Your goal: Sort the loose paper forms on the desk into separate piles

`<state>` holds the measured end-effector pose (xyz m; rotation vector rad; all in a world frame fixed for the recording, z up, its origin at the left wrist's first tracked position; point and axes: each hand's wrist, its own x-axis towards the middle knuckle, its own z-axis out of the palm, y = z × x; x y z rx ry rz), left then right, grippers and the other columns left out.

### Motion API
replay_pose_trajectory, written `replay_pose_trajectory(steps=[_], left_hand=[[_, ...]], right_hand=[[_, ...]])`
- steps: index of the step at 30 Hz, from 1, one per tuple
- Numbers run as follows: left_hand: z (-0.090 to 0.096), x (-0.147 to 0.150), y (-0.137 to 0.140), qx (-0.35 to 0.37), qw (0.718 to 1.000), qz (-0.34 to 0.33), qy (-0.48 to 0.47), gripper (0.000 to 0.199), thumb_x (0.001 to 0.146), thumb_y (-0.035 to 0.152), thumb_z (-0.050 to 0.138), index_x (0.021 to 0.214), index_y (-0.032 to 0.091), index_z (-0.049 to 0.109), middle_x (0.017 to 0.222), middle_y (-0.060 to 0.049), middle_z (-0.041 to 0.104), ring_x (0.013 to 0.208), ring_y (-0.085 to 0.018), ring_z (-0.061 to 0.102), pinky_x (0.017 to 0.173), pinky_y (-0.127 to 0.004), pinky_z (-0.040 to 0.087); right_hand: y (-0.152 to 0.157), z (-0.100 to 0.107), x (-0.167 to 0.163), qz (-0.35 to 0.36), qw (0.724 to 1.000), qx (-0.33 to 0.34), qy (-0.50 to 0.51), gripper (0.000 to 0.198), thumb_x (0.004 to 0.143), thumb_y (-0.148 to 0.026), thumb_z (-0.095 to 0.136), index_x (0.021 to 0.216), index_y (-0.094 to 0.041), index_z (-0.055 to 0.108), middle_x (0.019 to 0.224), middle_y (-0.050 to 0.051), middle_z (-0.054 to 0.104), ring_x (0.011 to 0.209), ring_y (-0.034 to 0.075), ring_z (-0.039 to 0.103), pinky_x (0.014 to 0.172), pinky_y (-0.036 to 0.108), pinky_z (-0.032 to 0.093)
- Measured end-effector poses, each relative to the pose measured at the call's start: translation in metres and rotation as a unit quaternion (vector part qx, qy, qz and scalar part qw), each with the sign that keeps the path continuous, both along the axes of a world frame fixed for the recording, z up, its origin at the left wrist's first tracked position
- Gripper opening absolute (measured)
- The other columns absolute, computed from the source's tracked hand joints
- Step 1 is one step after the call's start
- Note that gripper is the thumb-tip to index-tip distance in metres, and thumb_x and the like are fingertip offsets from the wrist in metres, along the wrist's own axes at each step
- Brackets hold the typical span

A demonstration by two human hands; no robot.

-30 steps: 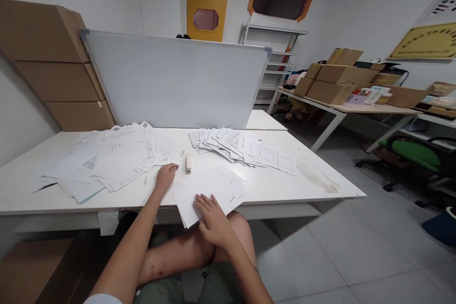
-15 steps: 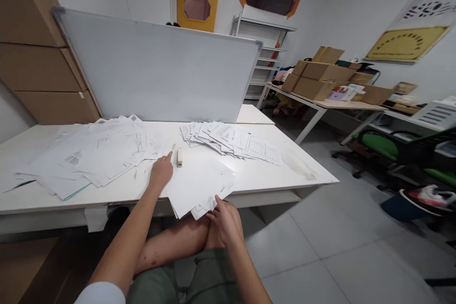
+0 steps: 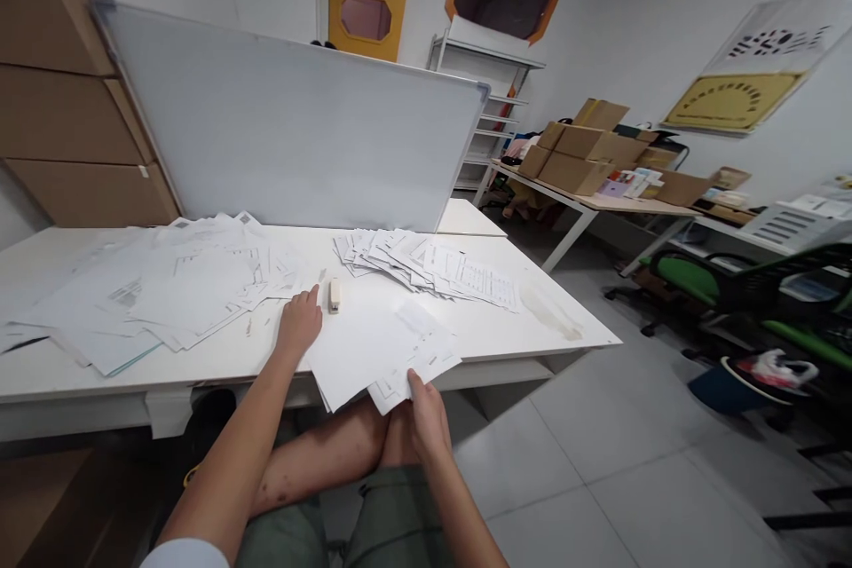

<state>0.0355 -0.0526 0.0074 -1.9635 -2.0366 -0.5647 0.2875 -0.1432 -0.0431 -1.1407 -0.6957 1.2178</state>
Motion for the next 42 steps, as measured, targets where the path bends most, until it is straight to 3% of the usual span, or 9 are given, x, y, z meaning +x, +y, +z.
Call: replay_pose_trajectory(steps=[4,8,11,15,18,21,30,35,42], left_hand=[[-0.001,0.000,0.001,-0.002,1.000,-0.003,-0.013,0.044,0.091,0.019,0.036,0.134,0.009,0.044,0.107,-0.015,0.060,0.101,-0.028,0.054,0.083,-0.039,0.041],[-0.001,0.001,0.002,-0.004,1.000,0.002,-0.021,0.043,0.091,0.020,0.038,0.132,0.010,0.045,0.108,-0.015,0.060,0.102,-0.028,0.053,0.084,-0.040,0.040],[-0.002,0.000,0.002,-0.003,1.000,0.001,-0.021,0.042,0.091,0.020,0.038,0.131,0.010,0.046,0.107,-0.015,0.060,0.101,-0.028,0.054,0.083,-0.040,0.041],[-0.004,-0.001,0.003,0.006,1.000,0.005,-0.018,0.040,0.091,0.022,0.039,0.129,0.011,0.047,0.107,-0.014,0.061,0.101,-0.028,0.054,0.084,-0.039,0.040],[-0.006,-0.001,0.005,0.007,1.000,0.007,-0.024,0.039,0.091,0.022,0.041,0.128,0.012,0.048,0.107,-0.014,0.061,0.102,-0.028,0.054,0.085,-0.039,0.040],[-0.006,0.000,0.004,0.002,1.000,0.003,-0.029,0.040,0.090,0.024,0.042,0.128,0.012,0.048,0.108,-0.014,0.061,0.103,-0.028,0.054,0.086,-0.039,0.040],[0.000,-0.006,-0.006,-0.008,0.992,-0.023,-0.125,0.044,0.091,0.024,0.039,0.132,0.010,0.045,0.112,-0.014,0.063,0.106,-0.027,0.057,0.090,-0.039,0.044],[0.001,-0.013,-0.006,0.003,0.975,-0.005,-0.224,0.039,0.090,0.022,0.036,0.124,0.014,0.053,0.102,-0.010,0.068,0.098,-0.024,0.061,0.086,-0.037,0.048],[0.005,-0.009,-0.011,0.017,0.975,-0.118,-0.190,0.039,0.088,0.019,0.042,0.125,0.020,0.056,0.127,-0.006,0.059,0.117,-0.020,0.053,0.101,-0.035,0.043]], right_hand=[[0.017,-0.004,0.044,-0.097,0.995,-0.016,-0.014,0.044,0.065,-0.043,0.072,0.097,-0.014,0.065,0.099,0.008,0.073,0.094,0.024,0.067,0.075,0.031,0.056],[0.045,-0.001,0.087,-0.118,0.988,-0.088,-0.041,0.035,0.065,-0.042,0.072,0.086,-0.017,0.061,0.072,0.002,0.070,0.069,0.019,0.066,0.054,0.026,0.053],[0.059,0.009,0.106,-0.008,0.979,-0.178,-0.097,0.038,0.073,-0.054,0.065,0.076,-0.017,0.057,0.058,0.003,0.064,0.053,0.017,0.062,0.047,0.026,0.049],[0.044,0.029,0.109,0.253,0.901,-0.284,-0.209,0.069,0.080,-0.077,0.037,0.074,-0.012,0.061,0.068,0.013,0.068,0.054,0.019,0.064,0.045,0.026,0.046],[0.015,0.038,0.085,0.386,0.866,-0.241,-0.206,0.074,0.078,-0.080,0.035,0.079,-0.011,0.064,0.070,0.013,0.068,0.056,0.017,0.064,0.048,0.024,0.046],[-0.006,0.038,0.040,0.426,0.879,-0.192,-0.098,0.066,0.080,-0.075,0.040,0.084,-0.014,0.063,0.066,0.009,0.067,0.053,0.016,0.061,0.049,0.024,0.046],[-0.011,0.024,-0.065,0.190,0.980,-0.045,0.035,0.034,0.073,-0.055,0.060,0.066,-0.022,0.055,0.045,0.000,0.052,0.049,0.020,0.057,0.045,0.030,0.046],[-0.017,0.028,-0.060,0.127,0.990,-0.007,0.054,0.028,0.073,-0.049,0.061,0.072,-0.022,0.052,0.052,-0.003,0.054,0.048,0.017,0.053,0.046,0.030,0.046],[0.017,0.036,-0.074,0.058,0.989,-0.075,0.114,0.023,0.078,-0.041,0.061,0.076,-0.021,0.049,0.049,-0.005,0.053,0.040,0.012,0.050,0.038,0.023,0.041]])
